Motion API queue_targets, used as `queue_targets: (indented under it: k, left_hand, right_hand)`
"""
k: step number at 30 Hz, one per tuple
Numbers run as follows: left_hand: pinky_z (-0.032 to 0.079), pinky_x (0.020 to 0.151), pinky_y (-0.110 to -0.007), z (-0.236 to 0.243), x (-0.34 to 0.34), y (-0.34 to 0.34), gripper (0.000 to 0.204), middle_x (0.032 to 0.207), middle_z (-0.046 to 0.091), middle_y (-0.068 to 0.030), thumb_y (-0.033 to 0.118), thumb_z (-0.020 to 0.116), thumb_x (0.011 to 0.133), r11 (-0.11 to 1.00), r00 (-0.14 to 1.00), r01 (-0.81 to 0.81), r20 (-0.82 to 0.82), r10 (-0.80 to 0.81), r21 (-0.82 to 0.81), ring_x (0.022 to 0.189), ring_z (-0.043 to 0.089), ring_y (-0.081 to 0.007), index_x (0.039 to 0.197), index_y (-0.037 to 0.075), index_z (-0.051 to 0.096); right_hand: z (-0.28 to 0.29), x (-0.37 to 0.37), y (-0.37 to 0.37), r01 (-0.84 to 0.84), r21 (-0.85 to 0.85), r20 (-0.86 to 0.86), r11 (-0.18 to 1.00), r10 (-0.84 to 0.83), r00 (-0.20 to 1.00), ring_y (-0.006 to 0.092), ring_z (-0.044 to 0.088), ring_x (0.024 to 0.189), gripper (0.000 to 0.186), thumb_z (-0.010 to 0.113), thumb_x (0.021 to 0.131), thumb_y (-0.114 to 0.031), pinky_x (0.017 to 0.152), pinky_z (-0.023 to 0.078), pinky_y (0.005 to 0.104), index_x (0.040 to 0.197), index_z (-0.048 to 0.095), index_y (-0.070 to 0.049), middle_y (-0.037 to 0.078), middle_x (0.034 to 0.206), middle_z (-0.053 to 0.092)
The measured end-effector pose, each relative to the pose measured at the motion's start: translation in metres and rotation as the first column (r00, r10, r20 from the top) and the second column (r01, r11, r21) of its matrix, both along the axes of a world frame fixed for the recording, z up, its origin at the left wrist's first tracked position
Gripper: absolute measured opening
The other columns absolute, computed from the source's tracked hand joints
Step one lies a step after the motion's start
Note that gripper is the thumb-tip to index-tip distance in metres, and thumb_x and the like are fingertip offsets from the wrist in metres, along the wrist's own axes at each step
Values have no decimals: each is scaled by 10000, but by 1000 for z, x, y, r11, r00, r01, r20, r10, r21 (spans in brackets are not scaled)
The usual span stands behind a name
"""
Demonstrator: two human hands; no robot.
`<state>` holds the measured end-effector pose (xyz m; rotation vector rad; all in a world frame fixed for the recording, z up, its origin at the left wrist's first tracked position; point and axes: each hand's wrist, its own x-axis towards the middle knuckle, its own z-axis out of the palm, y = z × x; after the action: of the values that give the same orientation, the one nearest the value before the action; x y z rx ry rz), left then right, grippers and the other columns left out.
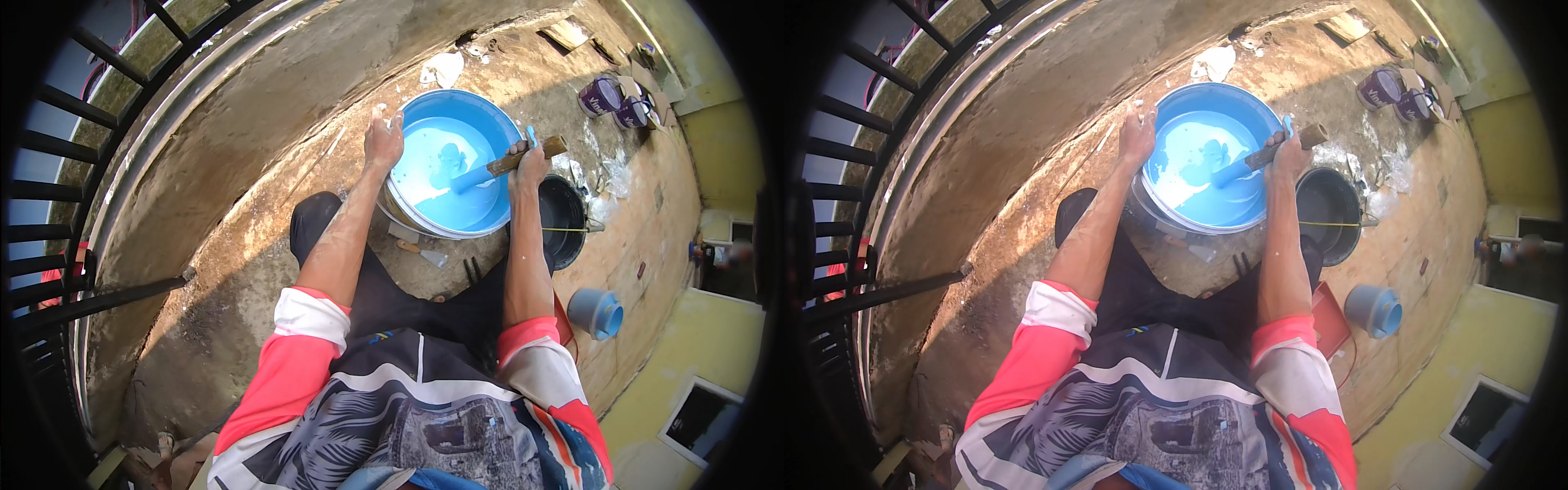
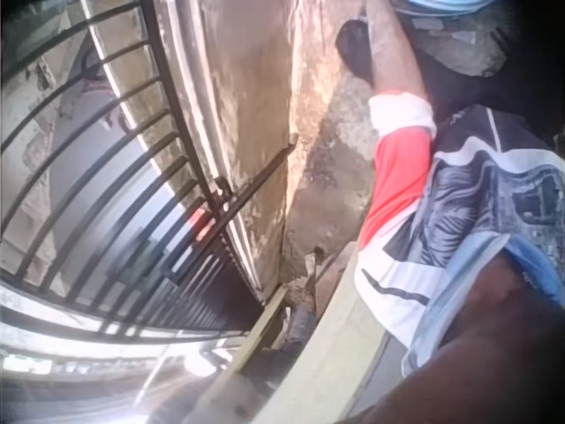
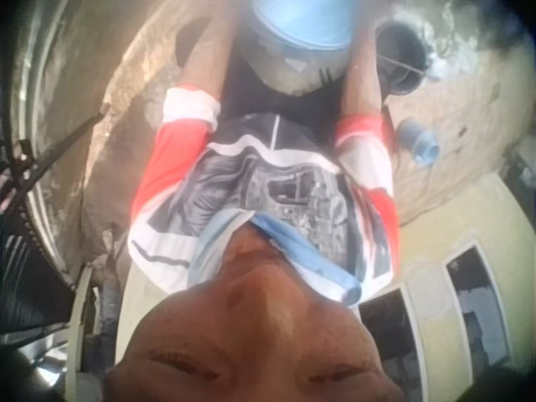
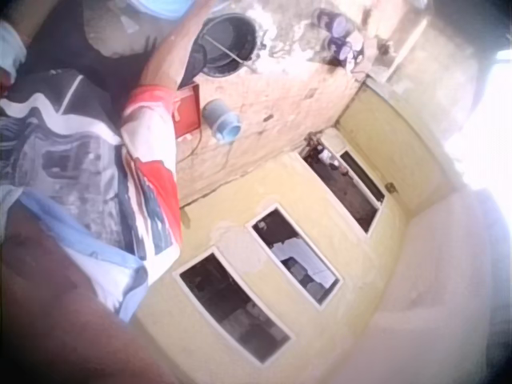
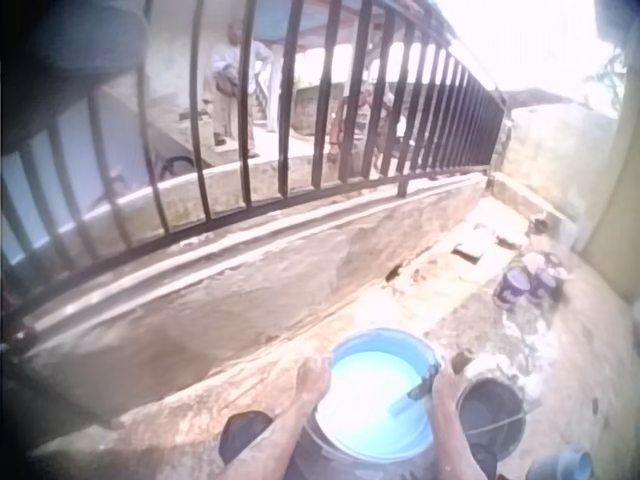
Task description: The person mixes light blue paint in a bucket using a long-handled stirrer. They repeatedly stir the paint, scrape the sides of the bucket, and occasionally wipe the stirrer with their hand.
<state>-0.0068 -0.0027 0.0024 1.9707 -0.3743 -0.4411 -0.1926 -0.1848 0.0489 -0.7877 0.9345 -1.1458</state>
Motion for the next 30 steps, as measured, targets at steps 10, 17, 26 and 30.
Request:
queue_targets:
  k: [10, 17, 26, 30]
  left_hand:
    - [411, 1090, -483, 0, 4, 7, 620, 1345, 565, -344, 402, 526, 1013, 1000, 1000, -1, -29, 0, -30, 1278, 540, -468, 1437, -43, 441]
    - [408, 1094, -482, -2, 3, 2, 627, 1349, 562, -343, 410, 525, 1010, 999, 999, 15, -32, -17, -50, 1286, 533, -467, 1433, -45, 441]
    - [393, 1111, -480, -9, 7, 1, 634, 1378, 544, -338, 411, 517, 1009, 999, 1000, 20, -22, -21, -32, 1317, 511, -459, 1441, -47, 434]
    - [396, 1107, -487, -6, 4, 2, 627, 1374, 549, -335, 400, 517, 1009, 999, 999, 30, -40, -31, -32, 1310, 518, -461, 1447, -39, 426]
  right_hand:
    - [188, -72, -12, 40, -165, 256, 986, 4, 967, 184, 445, 639, 267, 608, 988, -189, 727, 414, 412, 810, 423, -115, 20, 680, 382]
    - [242, -95, -33, -24, -341, 243, 940, 113, 963, 183, 437, 654, 212, 549, 1004, -175, 726, 396, 417, 878, 411, -75, 33, 710, 381]
    - [251, -98, -43, -12, -372, 239, 928, 108, 965, 207, 440, 657, 229, 564, 991, -160, 732, 404, 431, 858, 400, -72, 47, 704, 385]
    - [253, -103, -51, -16, -371, 250, 929, 117, 961, 211, 444, 660, 239, 572, 990, -160, 734, 408, 434, 852, 396, -75, 54, 701, 384]
